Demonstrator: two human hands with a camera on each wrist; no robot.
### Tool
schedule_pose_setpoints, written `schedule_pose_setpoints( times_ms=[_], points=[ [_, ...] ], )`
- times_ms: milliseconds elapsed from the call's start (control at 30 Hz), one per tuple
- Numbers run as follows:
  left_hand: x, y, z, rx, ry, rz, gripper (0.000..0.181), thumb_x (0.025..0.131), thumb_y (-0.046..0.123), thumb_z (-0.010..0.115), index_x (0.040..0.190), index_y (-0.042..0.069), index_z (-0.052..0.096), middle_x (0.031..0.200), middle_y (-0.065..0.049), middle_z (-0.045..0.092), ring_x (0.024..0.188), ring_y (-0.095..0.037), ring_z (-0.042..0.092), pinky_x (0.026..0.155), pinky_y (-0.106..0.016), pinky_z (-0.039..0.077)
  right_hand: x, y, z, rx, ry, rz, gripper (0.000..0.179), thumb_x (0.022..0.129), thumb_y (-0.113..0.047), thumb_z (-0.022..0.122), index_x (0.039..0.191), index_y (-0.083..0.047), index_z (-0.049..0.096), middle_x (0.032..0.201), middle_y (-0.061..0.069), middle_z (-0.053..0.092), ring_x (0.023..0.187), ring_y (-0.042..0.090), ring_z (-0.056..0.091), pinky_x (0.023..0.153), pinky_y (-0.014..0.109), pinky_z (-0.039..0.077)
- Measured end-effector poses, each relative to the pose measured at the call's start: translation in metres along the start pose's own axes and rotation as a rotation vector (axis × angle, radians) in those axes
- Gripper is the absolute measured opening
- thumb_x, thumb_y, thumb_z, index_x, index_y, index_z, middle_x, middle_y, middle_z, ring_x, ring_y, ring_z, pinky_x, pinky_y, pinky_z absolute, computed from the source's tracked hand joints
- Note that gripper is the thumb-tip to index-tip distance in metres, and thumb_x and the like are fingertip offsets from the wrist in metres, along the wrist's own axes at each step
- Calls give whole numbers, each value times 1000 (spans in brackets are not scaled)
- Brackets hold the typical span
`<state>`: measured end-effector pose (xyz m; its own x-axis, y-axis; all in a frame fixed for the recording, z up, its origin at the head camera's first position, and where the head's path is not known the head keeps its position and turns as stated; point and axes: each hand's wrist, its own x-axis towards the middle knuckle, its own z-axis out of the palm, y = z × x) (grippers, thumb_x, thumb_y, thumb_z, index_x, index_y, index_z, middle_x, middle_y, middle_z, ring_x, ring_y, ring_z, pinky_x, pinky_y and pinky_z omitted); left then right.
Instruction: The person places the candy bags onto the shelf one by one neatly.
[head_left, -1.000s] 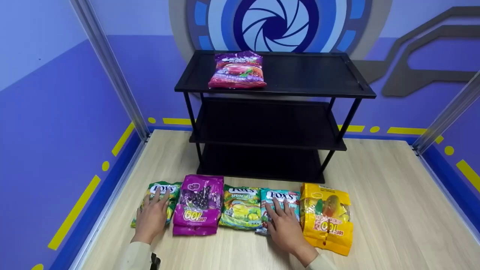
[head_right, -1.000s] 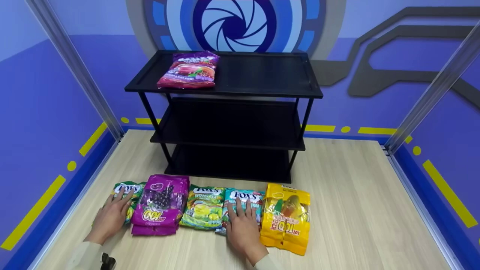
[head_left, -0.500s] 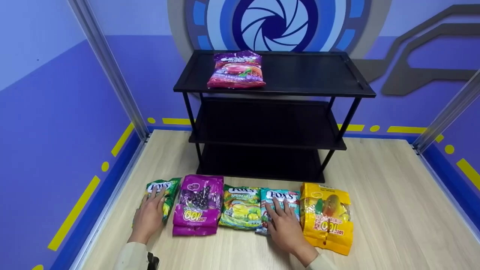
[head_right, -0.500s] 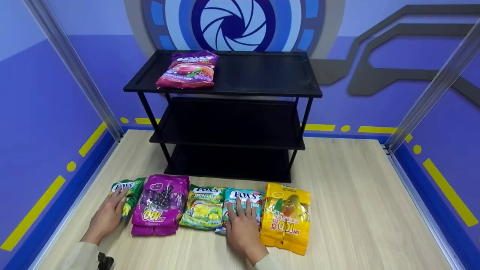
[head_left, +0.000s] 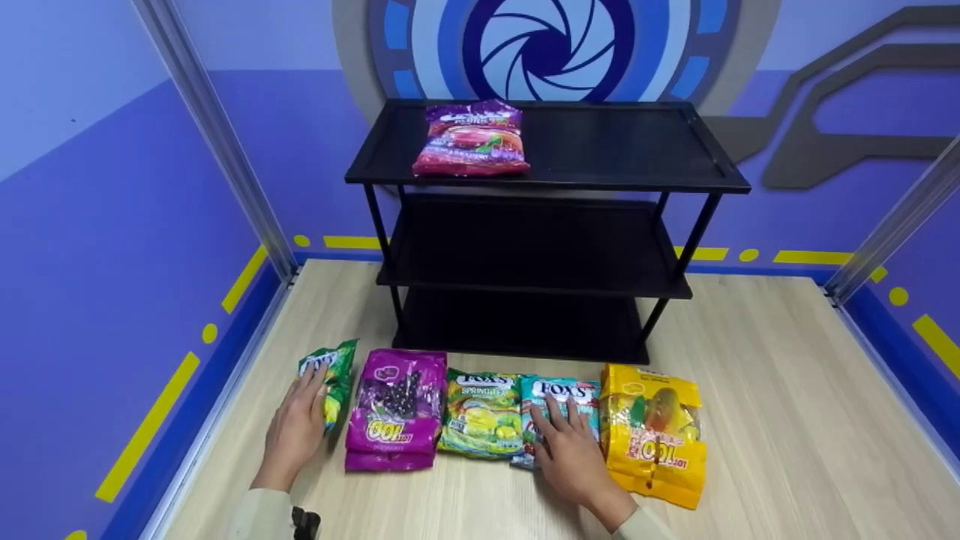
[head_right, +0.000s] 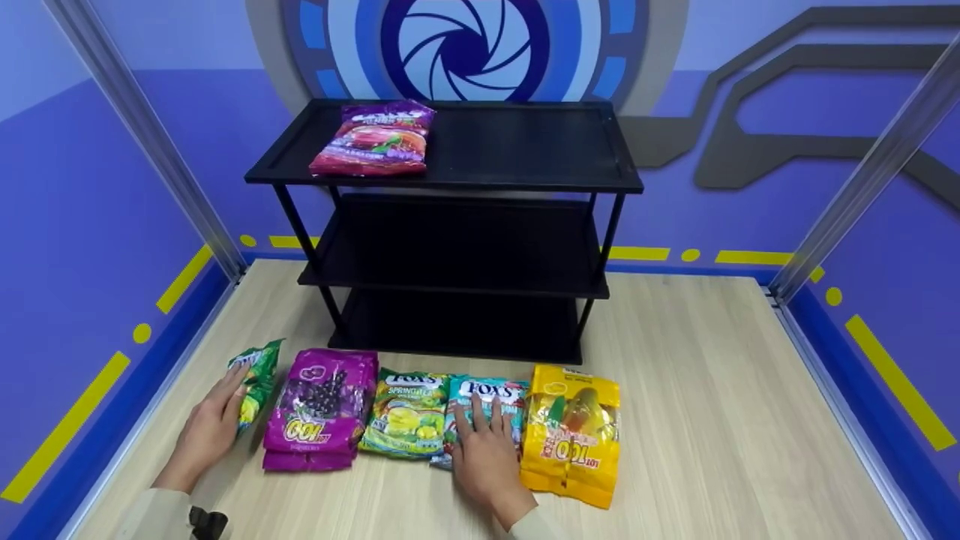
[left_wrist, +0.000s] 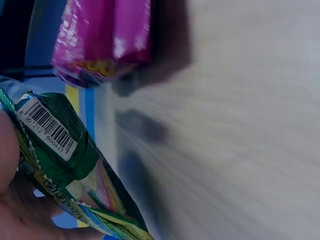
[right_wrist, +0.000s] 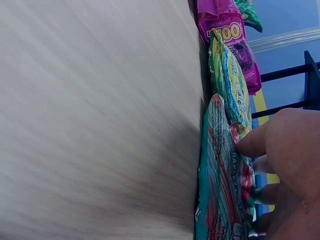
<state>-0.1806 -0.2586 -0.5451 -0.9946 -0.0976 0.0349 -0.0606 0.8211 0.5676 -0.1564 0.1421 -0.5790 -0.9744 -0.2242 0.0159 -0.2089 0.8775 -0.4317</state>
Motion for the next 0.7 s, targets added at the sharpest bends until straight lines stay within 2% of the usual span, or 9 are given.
schedule_pose_setpoints(
  times_ms=[167, 433, 567, 700],
  points=[
    [-1, 11, -2, -30, 49, 42, 47, 106, 19, 34, 153, 14, 28, 159, -18, 23, 146, -42, 20, 118, -57, 22, 0, 0, -1, 27, -12, 9, 53, 96, -26, 58, 146, -16, 44, 157, 16, 30, 144, 49, 19, 114, 68, 17],
    [-5, 27, -3, -43, 143, 105, 46, 106, 18, 37, 151, 9, 33, 157, -18, 29, 144, -41, 27, 117, -56, 25, 1, 1, -2, 99, -49, 43, 53, 97, -29, 57, 147, -18, 42, 159, 14, 25, 147, 46, 12, 117, 65, 10],
    [-6, 36, -1, -43, 206, 164, 44, 105, 15, 40, 147, 4, 38, 154, -20, 34, 141, -43, 32, 116, -56, 27, 2, 0, -1, 113, -21, 55, 52, 96, -30, 58, 145, -17, 45, 158, 14, 28, 147, 47, 13, 117, 66, 11],
    [-8, 46, 1, -36, 235, 192, 43, 104, 15, 41, 146, 3, 41, 152, -20, 37, 140, -42, 34, 115, -55, 29, 3, -5, -2, 230, 41, 91, 48, 95, -25, 60, 141, -12, 51, 156, 15, 33, 147, 44, 16, 116, 66, 11]
  ],
)
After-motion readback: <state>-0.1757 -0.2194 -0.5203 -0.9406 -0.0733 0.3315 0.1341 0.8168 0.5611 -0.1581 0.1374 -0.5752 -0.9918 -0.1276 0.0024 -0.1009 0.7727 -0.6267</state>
